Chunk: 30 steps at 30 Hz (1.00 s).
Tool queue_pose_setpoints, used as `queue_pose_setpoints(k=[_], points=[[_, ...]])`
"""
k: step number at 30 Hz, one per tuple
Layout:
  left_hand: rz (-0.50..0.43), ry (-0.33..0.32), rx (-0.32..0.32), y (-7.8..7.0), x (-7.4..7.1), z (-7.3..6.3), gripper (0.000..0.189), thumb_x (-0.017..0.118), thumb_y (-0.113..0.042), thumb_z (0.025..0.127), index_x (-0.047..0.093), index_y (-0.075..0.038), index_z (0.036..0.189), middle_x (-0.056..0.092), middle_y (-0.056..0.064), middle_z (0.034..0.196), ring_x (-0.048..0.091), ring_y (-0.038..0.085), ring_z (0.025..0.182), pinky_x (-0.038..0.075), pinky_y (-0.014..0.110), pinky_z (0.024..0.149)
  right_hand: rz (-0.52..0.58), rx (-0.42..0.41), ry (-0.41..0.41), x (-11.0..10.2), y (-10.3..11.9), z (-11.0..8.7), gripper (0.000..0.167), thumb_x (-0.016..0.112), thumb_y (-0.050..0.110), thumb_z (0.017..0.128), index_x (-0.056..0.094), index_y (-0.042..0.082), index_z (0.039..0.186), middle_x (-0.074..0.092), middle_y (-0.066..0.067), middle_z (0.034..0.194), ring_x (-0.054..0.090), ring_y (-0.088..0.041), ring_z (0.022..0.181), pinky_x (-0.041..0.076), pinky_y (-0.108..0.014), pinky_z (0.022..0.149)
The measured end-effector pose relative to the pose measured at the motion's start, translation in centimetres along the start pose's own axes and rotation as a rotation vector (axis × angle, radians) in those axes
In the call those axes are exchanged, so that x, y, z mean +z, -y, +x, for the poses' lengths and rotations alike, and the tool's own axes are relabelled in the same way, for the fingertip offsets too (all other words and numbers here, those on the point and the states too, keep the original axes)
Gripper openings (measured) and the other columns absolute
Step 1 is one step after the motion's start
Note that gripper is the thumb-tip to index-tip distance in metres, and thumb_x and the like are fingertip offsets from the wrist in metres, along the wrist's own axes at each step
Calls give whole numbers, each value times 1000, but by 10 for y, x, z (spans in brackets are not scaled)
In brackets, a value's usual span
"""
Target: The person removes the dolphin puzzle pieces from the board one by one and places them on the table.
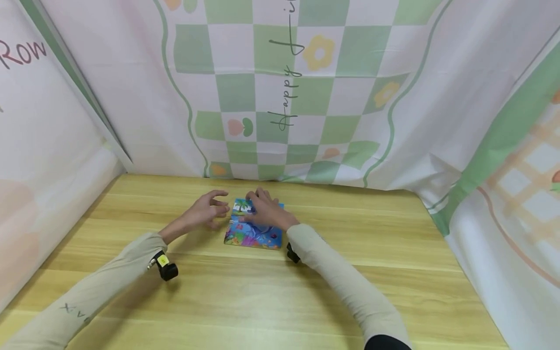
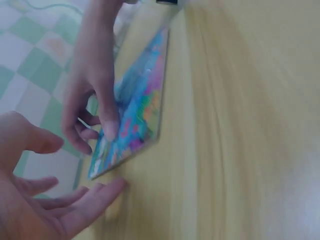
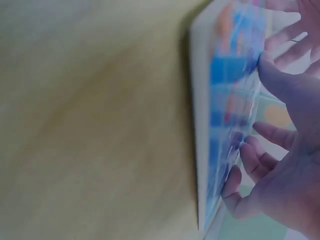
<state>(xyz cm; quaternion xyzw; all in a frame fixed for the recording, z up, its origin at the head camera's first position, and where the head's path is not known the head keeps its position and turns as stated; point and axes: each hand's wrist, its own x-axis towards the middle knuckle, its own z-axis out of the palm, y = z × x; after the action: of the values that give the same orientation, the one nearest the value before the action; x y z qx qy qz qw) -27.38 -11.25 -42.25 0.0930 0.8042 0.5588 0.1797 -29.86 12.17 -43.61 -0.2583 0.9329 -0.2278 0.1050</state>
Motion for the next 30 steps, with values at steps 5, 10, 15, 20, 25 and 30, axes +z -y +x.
queue_pose_setpoints(k=[5,10,15,20,25,30], points=[[-125,53,-133,-7,0,1,66,60,-13,103,30,-1,160,55,34,143,63,46,125,68,46,85,20,33,4,-1,1,3,66,76,45,95,50,10,145,47,-14,135,43,-34,129,33,-77,115],[-281,65,-264,-14,3,2,64,54,-3,98,32,3,158,52,33,146,55,45,135,64,51,96,62,57,-13,1,4,6,61,81,41,92,55,10,137,49,-13,132,43,-34,128,29,-81,114],[-498,29,-391,-18,4,3,36,50,-4,101,47,3,136,44,30,149,44,43,142,53,58,112,97,68,-46,3,8,8,52,83,35,91,59,8,129,49,-13,133,42,-37,130,27,-81,115],[-643,3,-457,-19,3,5,49,49,-9,107,34,1,152,33,30,158,35,41,149,43,61,120,92,60,-77,4,9,11,42,80,32,95,61,7,123,50,-14,135,42,-37,132,28,-79,115],[-644,12,-473,-20,6,11,30,52,-5,105,50,3,133,48,20,136,47,31,133,44,58,120,113,34,-104,2,5,12,49,81,31,93,60,5,130,56,-14,134,45,-35,129,34,-71,114],[-578,145,-424,-16,0,14,40,45,-3,108,48,9,146,47,27,147,40,39,147,43,59,121,122,-8,-135,-1,3,11,46,83,28,92,63,3,124,61,-15,128,49,-35,124,41,-59,111]])
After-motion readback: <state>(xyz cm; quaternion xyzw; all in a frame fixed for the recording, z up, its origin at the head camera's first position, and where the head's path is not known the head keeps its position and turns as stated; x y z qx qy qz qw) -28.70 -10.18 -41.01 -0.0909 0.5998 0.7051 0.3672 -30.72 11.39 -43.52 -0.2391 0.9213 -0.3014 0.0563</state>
